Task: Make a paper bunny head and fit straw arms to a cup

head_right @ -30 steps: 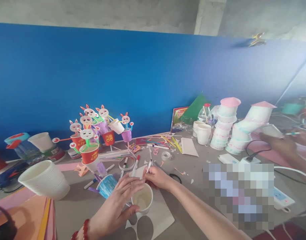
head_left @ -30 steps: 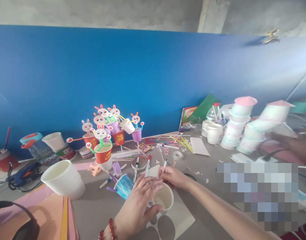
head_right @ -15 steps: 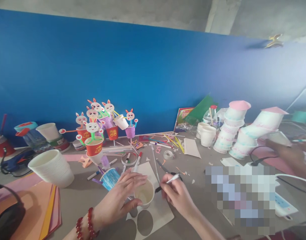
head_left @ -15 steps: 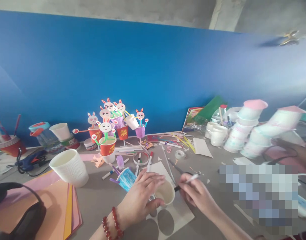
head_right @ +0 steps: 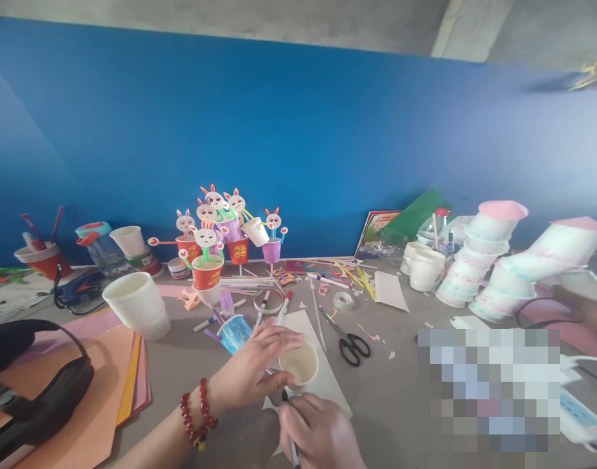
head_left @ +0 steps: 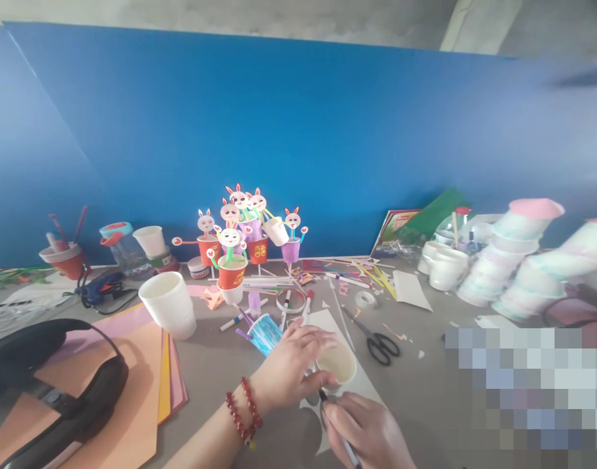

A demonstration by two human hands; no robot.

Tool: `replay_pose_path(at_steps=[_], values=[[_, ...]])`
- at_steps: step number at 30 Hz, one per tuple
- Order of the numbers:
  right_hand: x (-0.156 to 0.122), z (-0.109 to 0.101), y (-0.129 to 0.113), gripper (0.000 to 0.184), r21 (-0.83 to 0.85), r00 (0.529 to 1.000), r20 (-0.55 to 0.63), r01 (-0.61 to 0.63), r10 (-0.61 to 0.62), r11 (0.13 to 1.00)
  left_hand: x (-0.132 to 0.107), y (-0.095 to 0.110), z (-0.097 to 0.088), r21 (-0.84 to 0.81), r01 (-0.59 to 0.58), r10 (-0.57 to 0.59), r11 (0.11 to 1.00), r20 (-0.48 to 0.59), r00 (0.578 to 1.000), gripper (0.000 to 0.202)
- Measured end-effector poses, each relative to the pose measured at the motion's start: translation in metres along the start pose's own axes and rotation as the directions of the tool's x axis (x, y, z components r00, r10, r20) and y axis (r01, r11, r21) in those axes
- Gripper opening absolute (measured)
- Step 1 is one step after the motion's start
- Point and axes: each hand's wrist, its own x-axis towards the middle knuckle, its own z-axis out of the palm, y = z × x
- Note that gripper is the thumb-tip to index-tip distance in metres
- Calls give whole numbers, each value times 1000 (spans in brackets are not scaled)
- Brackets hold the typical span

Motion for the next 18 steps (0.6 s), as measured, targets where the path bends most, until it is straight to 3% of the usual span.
replay_pose_path(at_steps=[6,11,18], values=[[3,6,-2,32,-17,999,-47,-26,25,1000,0,-4,2,-11,-21,20,1000,-25,999,44],[9,9,-3,32,-110,1000,-5,4,-5,994,-1,-5,3,-23,-30,29,999,-42,999,43],[3,24,2,29,-107,992,-122,7,-20,994,-1,-2,3,-24,-30,29,999,-46,999,44]])
